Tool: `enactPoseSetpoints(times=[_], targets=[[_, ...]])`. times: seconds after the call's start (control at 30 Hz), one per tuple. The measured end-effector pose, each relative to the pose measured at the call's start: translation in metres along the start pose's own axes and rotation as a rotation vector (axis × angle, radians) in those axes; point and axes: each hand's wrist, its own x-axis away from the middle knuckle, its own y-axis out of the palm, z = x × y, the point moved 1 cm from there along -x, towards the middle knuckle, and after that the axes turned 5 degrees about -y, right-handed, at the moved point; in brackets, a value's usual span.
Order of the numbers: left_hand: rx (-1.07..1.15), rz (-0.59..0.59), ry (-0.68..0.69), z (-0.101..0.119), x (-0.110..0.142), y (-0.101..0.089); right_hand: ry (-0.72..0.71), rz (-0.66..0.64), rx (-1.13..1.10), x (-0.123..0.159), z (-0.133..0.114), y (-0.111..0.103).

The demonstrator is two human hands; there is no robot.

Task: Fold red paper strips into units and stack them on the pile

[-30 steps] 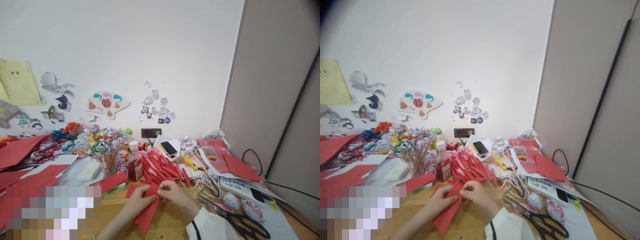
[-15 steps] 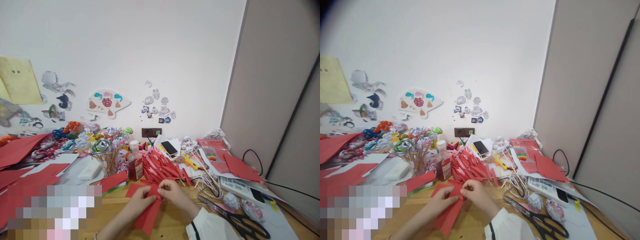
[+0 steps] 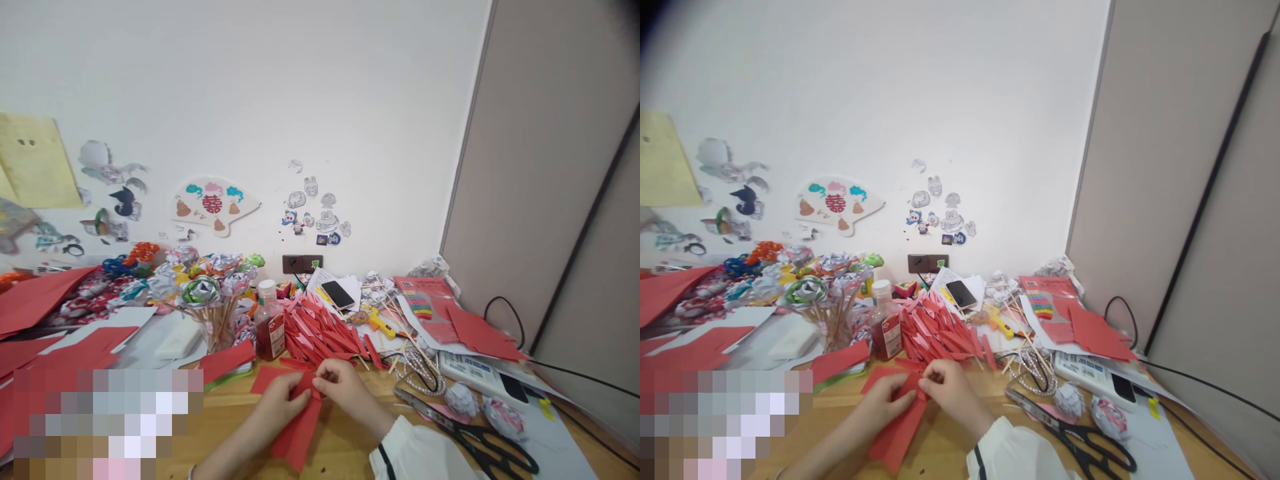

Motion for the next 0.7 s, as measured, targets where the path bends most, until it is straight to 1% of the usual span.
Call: enactPoseSetpoints(times=[0.13, 0.23, 0.3, 0.53, 0.63, 0.7], targets=[[-0.033, 0.081, -0.027, -0.0001, -0.0006, -0.0017, -0.032, -0.032, 0.131, 0.0014, -0.0032, -0.0003], [0.01, 0.123, -0.065, 0.0006, -0.0012, -0.0035, -0.036, -0.071, 0.221, 0.0028, -0.0042, -0.0012], [0.068, 0.115, -0.078, 0.0007, -0.002, -0.0044, -0.021, -0.078, 0.21, 0.0034, -0.0046, -0.0015], [0.259, 0.067, -0.119, -0.0024, -0.0051, -0.0076, 0.021, -0.122, 0.061, 0.0038, -0.0049, 0.0001], [0.339, 0.012, -0.151, -0.0027, -0.0043, -0.0052, 0.037, -0.113, 0.019, 0.0037, -0.0036, 0.001], [0.37, 0.002, -0.178, -0.0021, -0.0032, -0.0024, 0.045, -0.099, 0.002, 0.0035, -0.0026, 0.0011]])
